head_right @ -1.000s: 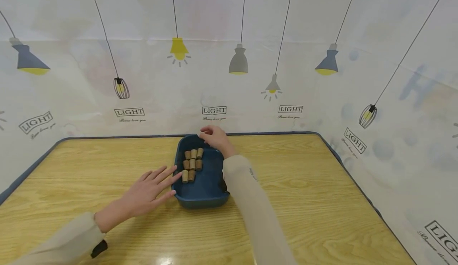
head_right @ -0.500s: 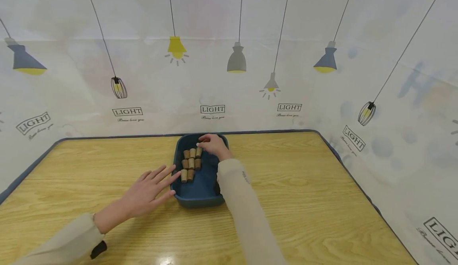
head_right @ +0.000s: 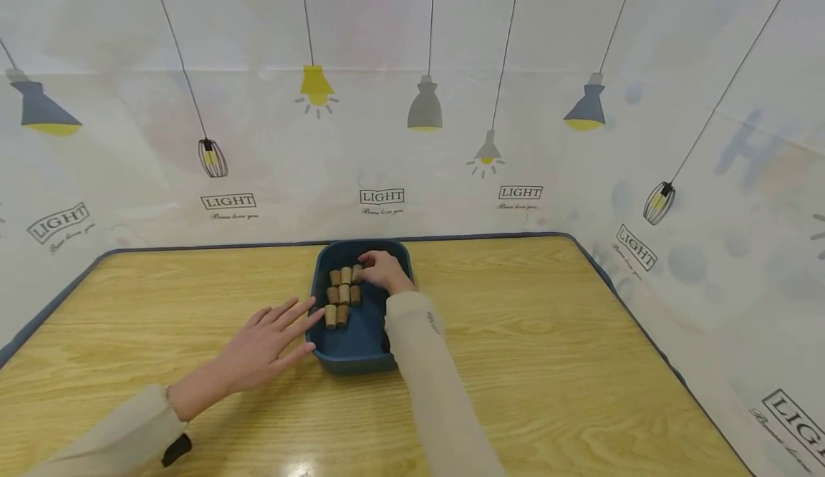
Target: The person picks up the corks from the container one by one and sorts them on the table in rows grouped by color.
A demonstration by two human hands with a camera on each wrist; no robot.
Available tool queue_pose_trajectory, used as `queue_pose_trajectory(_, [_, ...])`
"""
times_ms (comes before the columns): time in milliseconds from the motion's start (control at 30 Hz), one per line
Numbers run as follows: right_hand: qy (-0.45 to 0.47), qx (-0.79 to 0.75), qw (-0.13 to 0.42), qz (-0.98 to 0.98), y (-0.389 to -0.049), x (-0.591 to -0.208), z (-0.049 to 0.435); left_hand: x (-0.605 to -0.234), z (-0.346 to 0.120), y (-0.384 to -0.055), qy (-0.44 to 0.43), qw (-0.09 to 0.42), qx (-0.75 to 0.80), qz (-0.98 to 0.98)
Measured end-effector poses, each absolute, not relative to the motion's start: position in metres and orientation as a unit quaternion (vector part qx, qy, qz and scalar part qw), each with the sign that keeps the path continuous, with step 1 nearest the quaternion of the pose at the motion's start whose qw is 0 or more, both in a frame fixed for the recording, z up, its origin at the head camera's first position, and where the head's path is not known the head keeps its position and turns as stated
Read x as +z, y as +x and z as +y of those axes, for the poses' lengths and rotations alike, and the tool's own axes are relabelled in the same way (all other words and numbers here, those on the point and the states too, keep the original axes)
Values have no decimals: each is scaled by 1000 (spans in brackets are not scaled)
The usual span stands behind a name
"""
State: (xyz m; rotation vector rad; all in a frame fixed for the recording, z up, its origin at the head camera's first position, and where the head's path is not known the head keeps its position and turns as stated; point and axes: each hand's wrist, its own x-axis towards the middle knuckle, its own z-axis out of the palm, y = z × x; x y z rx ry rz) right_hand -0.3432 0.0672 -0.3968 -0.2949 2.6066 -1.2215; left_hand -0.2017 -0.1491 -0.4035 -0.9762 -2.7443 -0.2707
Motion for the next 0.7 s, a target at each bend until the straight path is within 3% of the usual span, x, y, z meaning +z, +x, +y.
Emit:
queue_pose_trajectory(500, [-108,-338,122,927,-361,-410,60,-403,-150,-203,-328,104,-89,-935])
queue_pose_trajectory(700, [-158,-312,78,934,-436,-491,65,-403,-149,-203,-329,102,-94,-934])
